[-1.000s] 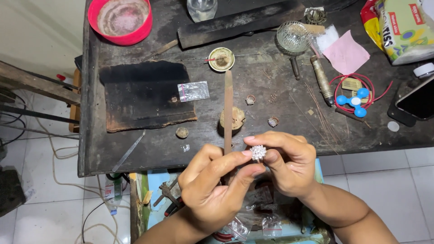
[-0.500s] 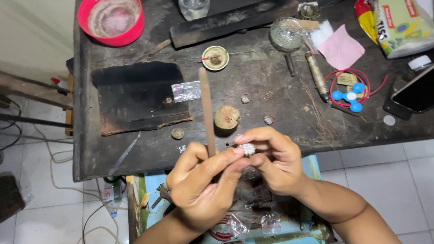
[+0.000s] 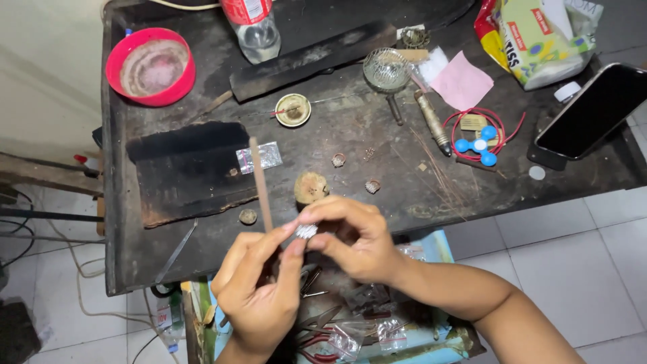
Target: Grinding and polishing a small jewelry component using a handheld rotary tool at a workbench.
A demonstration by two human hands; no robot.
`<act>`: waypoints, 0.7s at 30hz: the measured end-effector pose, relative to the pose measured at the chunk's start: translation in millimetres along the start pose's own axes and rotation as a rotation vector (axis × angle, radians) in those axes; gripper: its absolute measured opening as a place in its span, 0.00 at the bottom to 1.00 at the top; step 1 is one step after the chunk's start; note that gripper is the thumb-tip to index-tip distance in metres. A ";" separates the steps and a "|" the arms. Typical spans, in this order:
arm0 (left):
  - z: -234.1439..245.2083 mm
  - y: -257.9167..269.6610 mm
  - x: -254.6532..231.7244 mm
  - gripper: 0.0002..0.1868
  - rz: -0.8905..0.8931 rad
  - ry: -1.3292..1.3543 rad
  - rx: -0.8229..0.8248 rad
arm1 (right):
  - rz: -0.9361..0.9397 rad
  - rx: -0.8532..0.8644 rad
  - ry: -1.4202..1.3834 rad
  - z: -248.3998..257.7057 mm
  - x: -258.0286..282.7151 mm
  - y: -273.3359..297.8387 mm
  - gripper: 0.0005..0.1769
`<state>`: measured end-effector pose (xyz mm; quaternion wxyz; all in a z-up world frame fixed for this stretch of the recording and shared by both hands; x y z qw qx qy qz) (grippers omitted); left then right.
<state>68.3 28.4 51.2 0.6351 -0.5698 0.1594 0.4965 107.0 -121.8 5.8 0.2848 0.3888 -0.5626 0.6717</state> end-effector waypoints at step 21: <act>6.5 66.0 58.9 0.09 0.028 0.002 -0.192 | 0.035 -0.188 0.064 35.6 2.0 -15.0 0.11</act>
Point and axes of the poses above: each hand's wrist, its own y-axis away from the middle knuckle, its own z-axis out of the back of the hand, x = y × z, the point moved 9 cm from there along -y, towards the middle knuckle, and after that the axes turned 1 degree about y, right-handed, at the moved point
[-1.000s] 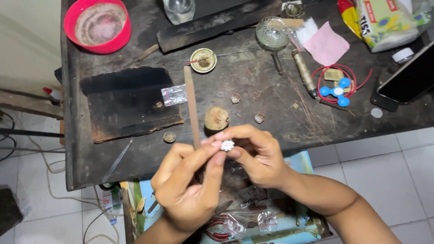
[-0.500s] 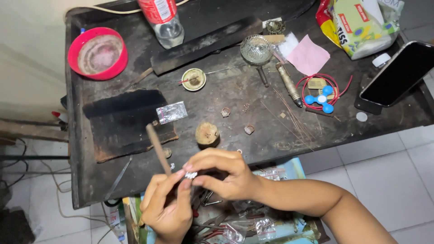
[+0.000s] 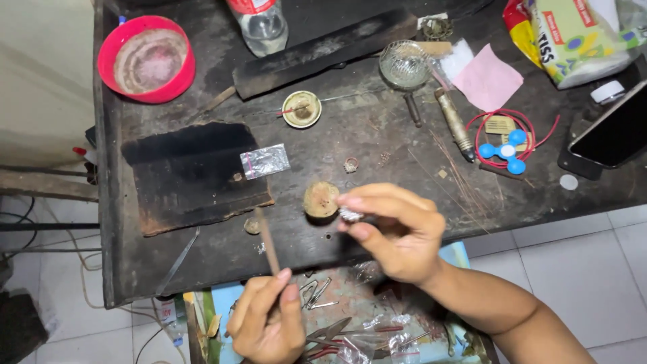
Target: Grinding and polishing a small jewelry component using a handheld rotary tool at a workbench.
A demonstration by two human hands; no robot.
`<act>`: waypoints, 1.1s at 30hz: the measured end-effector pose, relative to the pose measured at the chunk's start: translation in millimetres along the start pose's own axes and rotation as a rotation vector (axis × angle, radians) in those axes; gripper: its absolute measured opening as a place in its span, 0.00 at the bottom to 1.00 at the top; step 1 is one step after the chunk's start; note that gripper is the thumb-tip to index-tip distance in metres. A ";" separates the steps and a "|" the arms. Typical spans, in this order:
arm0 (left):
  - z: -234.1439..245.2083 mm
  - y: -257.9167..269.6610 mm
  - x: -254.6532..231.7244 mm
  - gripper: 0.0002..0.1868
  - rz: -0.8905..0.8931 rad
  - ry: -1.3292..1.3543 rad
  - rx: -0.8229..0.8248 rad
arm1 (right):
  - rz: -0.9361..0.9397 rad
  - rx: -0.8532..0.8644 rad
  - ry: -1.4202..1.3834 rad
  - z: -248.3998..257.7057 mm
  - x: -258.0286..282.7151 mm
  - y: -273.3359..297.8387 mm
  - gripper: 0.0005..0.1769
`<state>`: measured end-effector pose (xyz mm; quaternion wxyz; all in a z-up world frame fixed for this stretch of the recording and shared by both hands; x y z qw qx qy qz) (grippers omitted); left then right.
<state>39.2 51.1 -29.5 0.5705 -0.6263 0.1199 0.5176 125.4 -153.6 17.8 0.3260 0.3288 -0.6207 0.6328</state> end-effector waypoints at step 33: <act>-17.2 -11.2 -20.1 0.09 -0.053 0.069 0.193 | 0.067 -0.020 -0.150 14.6 -0.4 23.8 0.27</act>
Point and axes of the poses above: each hand's wrist, its own y-axis away from the middle knuckle, its own z-axis out of the back of the hand, x = y × z, the point moved 9 cm from there along -y, towards the middle knuckle, and after that the axes turned 1 degree about y, right-handed, at the moved point
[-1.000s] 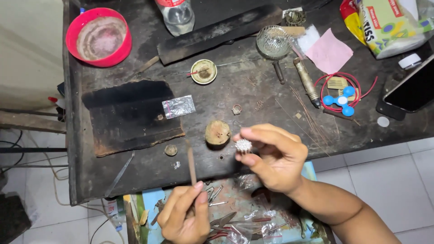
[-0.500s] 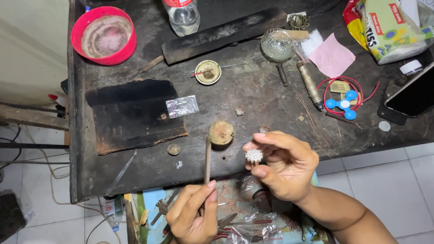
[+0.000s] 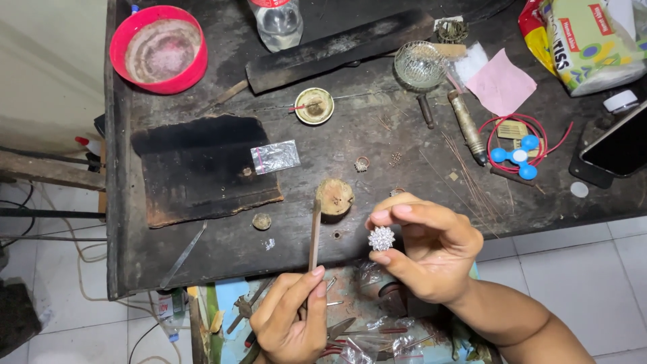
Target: Grinding and polishing a small jewelry component using a handheld rotary tool at a workbench.
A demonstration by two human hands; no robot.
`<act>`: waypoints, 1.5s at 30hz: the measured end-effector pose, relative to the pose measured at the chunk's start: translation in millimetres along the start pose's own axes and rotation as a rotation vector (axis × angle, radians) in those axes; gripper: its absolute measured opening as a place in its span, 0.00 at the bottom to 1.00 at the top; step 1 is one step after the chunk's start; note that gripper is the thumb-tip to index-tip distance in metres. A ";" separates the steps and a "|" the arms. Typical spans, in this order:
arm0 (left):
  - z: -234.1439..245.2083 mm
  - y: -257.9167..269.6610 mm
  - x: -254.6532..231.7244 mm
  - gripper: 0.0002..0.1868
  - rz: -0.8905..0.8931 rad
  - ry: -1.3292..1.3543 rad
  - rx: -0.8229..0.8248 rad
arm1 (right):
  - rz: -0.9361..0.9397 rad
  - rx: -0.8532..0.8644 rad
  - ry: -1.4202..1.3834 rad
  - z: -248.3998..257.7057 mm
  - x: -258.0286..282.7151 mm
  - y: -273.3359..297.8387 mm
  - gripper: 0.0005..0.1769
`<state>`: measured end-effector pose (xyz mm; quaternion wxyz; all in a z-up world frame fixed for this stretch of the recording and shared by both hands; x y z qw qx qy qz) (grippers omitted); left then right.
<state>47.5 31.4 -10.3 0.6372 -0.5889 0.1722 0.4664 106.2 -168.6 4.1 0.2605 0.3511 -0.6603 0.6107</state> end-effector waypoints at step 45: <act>-75.1 115.4 61.9 0.09 0.321 -0.319 1.717 | -0.736 0.480 0.905 87.9 -99.7 -7.1 0.14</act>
Point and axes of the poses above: each hand's wrist, its own y-axis away from the middle knuckle, its own z-axis out of the back of the hand, x = y × z, the point moved 9 cm from there along -y, towards the middle knuckle, and after that the axes turned 1 degree about y, right-handed, at the moved point
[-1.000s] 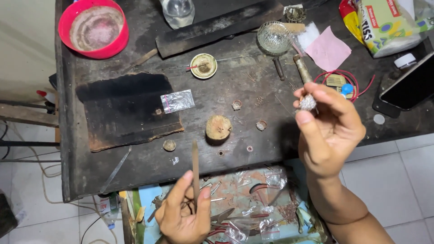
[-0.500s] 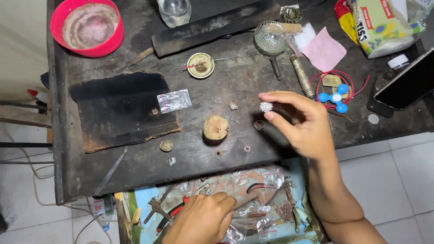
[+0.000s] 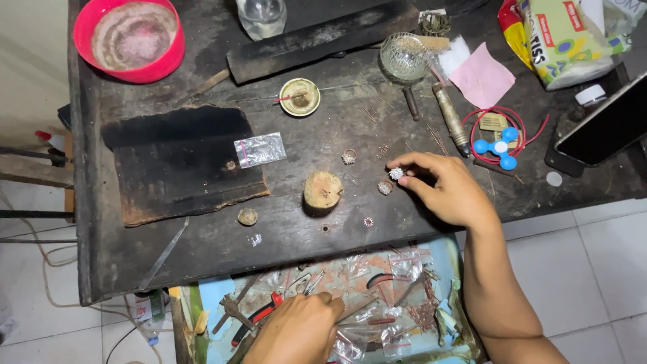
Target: Grinding and polishing a small jewelry component using a handheld rotary tool at a workbench.
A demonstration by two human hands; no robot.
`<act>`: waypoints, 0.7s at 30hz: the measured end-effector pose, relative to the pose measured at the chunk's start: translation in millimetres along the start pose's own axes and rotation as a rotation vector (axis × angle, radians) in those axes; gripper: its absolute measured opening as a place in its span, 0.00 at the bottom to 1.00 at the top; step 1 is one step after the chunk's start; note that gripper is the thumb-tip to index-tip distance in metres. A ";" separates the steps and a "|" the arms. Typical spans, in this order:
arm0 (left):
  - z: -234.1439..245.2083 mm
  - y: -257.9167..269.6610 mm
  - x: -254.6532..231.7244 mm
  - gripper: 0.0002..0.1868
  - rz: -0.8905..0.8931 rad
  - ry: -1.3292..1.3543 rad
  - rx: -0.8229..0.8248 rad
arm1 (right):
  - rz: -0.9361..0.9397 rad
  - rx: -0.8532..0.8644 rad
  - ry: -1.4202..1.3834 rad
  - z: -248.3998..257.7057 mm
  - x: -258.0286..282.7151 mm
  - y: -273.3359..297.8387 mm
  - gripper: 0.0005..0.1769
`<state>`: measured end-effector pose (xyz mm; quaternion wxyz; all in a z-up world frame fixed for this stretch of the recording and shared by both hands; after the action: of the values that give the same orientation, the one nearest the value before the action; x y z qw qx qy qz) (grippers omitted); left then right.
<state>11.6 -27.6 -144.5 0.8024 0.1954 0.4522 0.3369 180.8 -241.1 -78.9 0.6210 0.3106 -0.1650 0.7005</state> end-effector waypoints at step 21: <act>-1.7 -1.5 -4.6 0.14 0.067 0.006 0.149 | 0.158 0.024 -0.071 -6.4 11.5 -0.1 0.09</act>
<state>9.0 -32.0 -143.6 0.7724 0.2686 0.4718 0.3296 179.0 -228.3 -76.4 0.5536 0.3287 -0.2023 0.7379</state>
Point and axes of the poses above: each hand's wrist, its own y-axis away from the middle knuckle, its own z-axis out of the back of the hand, x = y × z, the point moved 9 cm from there along -y, towards the middle knuckle, and after that the axes turned 1 degree about y, right-handed, at the moved point
